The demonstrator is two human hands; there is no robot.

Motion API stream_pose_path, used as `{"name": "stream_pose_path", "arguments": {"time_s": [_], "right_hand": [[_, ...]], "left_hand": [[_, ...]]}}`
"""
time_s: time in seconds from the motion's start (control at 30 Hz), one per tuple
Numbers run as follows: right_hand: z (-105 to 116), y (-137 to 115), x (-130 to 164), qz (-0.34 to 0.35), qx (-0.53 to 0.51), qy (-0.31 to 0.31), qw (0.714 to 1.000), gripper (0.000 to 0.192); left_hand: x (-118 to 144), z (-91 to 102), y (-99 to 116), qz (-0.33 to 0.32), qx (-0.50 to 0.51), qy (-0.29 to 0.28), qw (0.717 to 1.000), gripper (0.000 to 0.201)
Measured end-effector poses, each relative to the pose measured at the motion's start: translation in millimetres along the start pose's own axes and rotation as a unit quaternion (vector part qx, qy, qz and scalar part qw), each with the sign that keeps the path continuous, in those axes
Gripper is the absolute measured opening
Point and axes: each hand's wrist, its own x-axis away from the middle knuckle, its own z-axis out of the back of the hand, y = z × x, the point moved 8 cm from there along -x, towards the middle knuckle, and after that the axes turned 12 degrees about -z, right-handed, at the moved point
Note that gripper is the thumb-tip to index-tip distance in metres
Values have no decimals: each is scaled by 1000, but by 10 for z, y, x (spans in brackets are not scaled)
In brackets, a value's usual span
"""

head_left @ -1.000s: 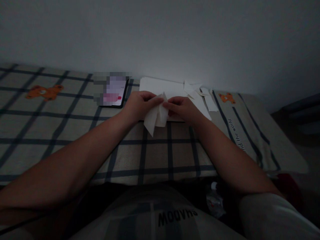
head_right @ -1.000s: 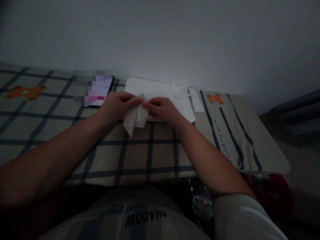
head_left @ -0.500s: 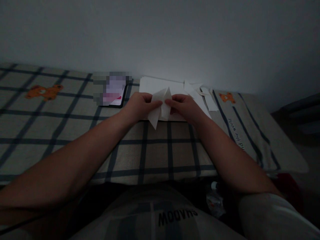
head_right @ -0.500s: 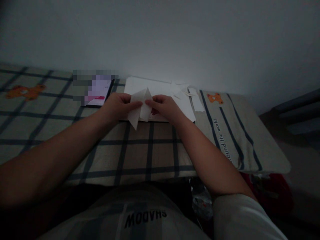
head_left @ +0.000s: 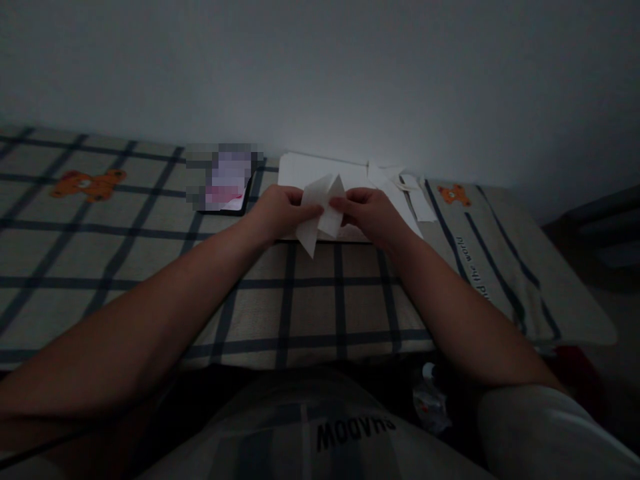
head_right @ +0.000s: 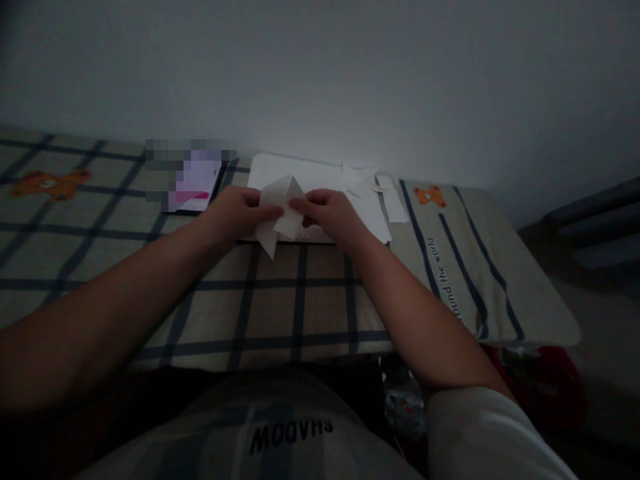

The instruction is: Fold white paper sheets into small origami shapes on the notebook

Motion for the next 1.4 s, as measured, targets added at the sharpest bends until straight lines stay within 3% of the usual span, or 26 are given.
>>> {"name": "stream_pose_path", "arguments": {"time_s": [0.27,0.47,0.77,1.03,1.17,1.4], "right_hand": [[9,16,0,4,-6,2,1000,36],[0,9,20,8,-3,1,1000,38],[-57,-21,22,2,-29,-32,999,36],[41,-34,23,30,9,20,999,28],[24,-31,28,22,15,16,1000,35],[0,-71,26,37,-46,4,998,28]], "left_hand": [[19,-8,-2,-3,11,1,1000,15],[50,-52,-4,20,50,0,999,31],[42,-15,51,9,15,-14,1000,22],[40,-28,33,-15,-24,-30,999,24],[66,-43,93,-27,-40,-45,998,22],[61,-70,109,-32,-60,-68,995,21]]}}
